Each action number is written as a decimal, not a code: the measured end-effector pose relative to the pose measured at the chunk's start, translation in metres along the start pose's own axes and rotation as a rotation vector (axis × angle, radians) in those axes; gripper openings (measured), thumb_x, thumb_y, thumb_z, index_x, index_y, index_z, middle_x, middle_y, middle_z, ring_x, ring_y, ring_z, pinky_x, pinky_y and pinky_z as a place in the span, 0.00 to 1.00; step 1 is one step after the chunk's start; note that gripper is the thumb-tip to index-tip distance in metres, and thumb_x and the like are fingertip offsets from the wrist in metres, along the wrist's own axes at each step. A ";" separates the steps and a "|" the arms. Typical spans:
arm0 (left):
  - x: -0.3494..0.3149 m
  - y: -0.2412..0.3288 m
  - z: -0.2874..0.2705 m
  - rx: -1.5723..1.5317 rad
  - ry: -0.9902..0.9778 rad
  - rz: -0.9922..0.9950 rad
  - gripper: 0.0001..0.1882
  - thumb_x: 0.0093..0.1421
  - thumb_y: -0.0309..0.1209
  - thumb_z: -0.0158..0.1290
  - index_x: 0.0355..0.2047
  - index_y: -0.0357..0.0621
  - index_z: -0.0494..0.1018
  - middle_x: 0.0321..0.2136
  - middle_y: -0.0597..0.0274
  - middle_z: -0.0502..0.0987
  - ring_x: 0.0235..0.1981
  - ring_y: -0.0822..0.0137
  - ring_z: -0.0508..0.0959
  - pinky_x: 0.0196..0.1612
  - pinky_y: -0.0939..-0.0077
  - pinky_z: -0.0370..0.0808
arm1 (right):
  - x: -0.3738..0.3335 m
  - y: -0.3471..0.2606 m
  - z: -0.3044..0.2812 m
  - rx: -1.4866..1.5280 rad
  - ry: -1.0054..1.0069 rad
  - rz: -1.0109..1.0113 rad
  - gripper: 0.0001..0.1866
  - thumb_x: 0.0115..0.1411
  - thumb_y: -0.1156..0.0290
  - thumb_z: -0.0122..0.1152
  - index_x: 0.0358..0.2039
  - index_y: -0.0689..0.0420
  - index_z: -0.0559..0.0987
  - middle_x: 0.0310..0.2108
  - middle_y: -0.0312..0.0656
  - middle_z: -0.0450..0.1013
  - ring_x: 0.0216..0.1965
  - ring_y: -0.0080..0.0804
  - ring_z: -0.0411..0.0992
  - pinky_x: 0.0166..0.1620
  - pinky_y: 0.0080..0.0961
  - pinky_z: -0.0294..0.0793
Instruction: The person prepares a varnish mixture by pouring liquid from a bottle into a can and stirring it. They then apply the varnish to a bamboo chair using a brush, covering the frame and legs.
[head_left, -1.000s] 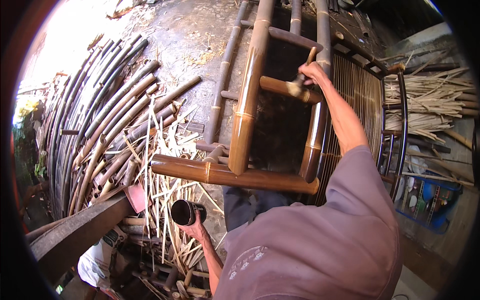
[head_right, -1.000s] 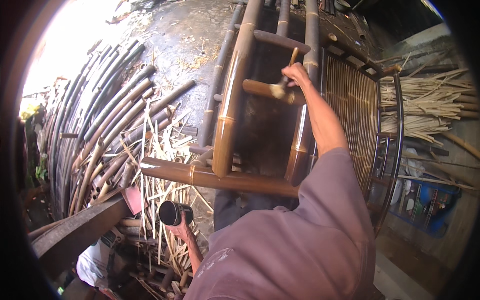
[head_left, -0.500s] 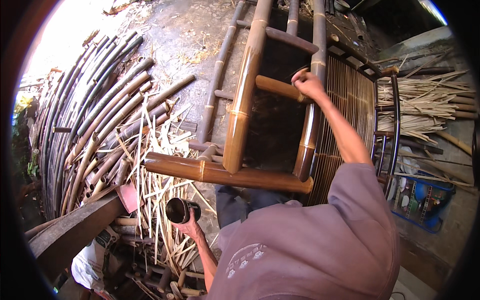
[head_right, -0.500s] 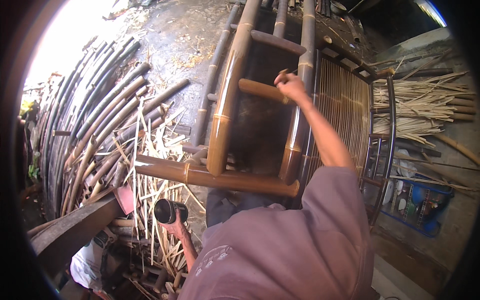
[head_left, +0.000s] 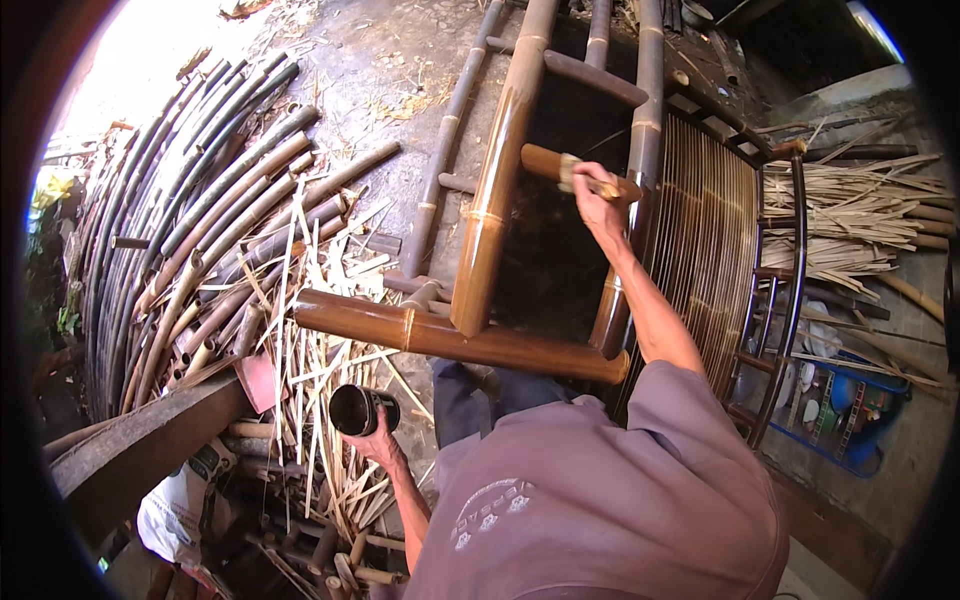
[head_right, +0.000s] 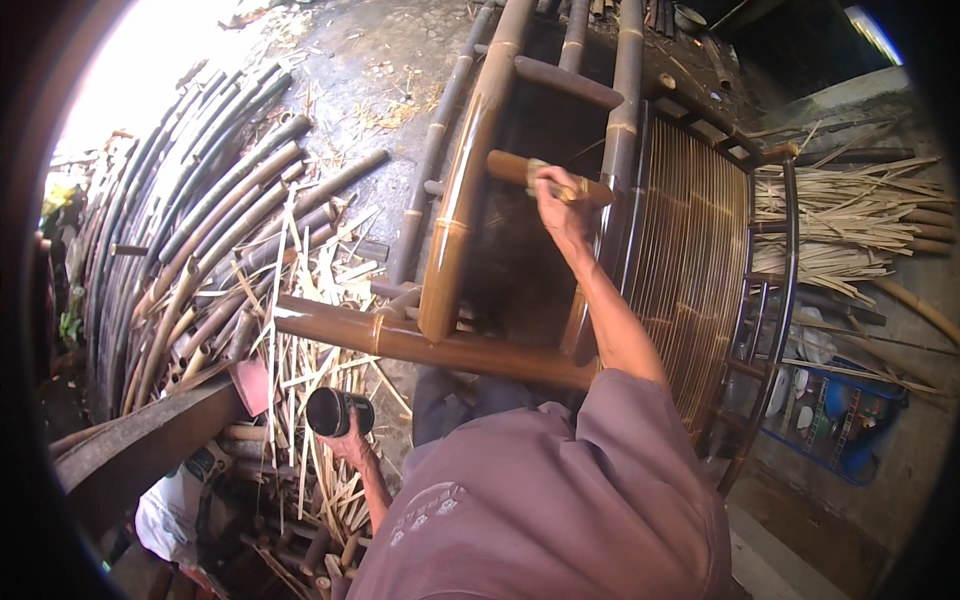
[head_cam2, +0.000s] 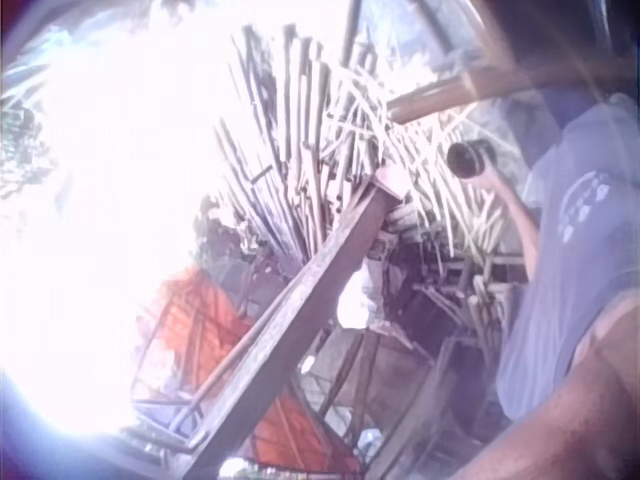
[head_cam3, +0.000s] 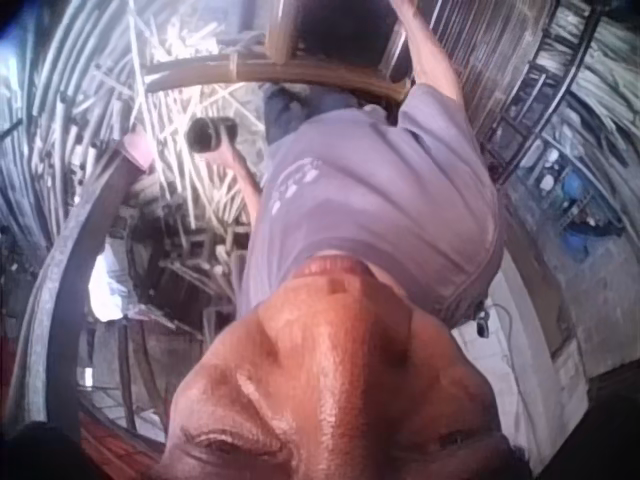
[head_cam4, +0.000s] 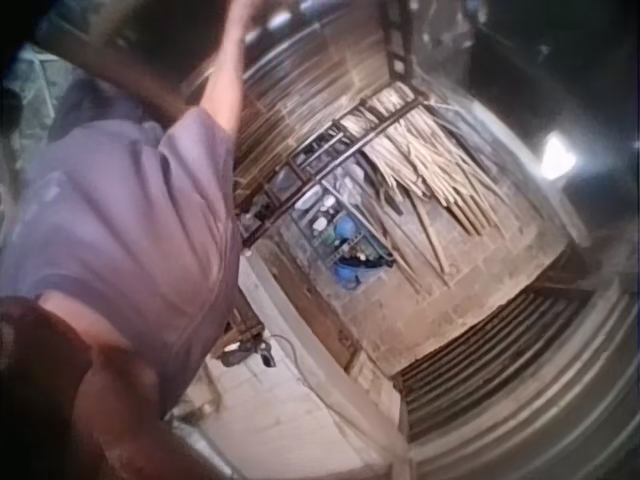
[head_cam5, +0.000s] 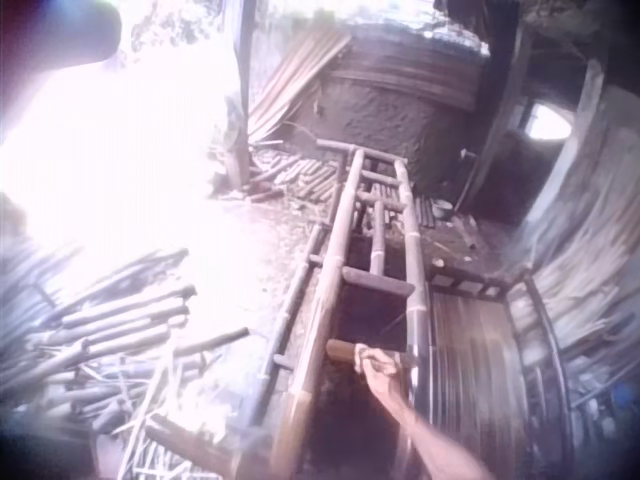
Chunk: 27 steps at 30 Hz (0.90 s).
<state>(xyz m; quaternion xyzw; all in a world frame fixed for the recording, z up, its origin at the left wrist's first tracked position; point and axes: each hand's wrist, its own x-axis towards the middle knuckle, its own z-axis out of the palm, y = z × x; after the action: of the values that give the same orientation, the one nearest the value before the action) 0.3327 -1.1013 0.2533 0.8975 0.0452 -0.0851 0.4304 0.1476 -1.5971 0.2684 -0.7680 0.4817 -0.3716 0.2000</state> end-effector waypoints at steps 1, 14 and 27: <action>0.001 0.002 0.003 0.069 0.019 -0.042 0.49 0.45 0.37 0.71 0.62 0.32 0.56 0.52 0.43 0.70 0.52 0.53 0.73 0.58 0.62 0.68 | 0.004 -0.001 0.017 0.191 -0.078 -0.002 0.07 0.62 0.68 0.59 0.37 0.56 0.78 0.29 0.37 0.77 0.33 0.22 0.75 0.36 0.23 0.73; 0.001 0.017 -0.004 -0.034 -0.035 0.085 0.45 0.45 0.32 0.70 0.59 0.34 0.58 0.49 0.46 0.74 0.47 0.56 0.77 0.55 0.66 0.70 | -0.009 -0.086 0.022 0.333 -0.930 -0.079 0.13 0.59 0.69 0.58 0.42 0.61 0.80 0.39 0.46 0.79 0.39 0.34 0.78 0.43 0.26 0.77; 0.038 -0.028 -0.024 0.046 -0.066 0.032 0.51 0.41 0.34 0.71 0.62 0.34 0.56 0.54 0.44 0.68 0.54 0.53 0.71 0.59 0.64 0.66 | -0.122 -0.181 0.029 0.114 -0.837 0.247 0.11 0.58 0.67 0.57 0.37 0.57 0.84 0.29 0.43 0.81 0.32 0.27 0.80 0.39 0.26 0.79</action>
<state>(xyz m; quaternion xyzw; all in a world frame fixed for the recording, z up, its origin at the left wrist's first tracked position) 0.3680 -1.0646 0.2394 0.9045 0.0148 -0.1090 0.4121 0.2455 -1.4078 0.3242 -0.7767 0.4263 -0.0278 0.4629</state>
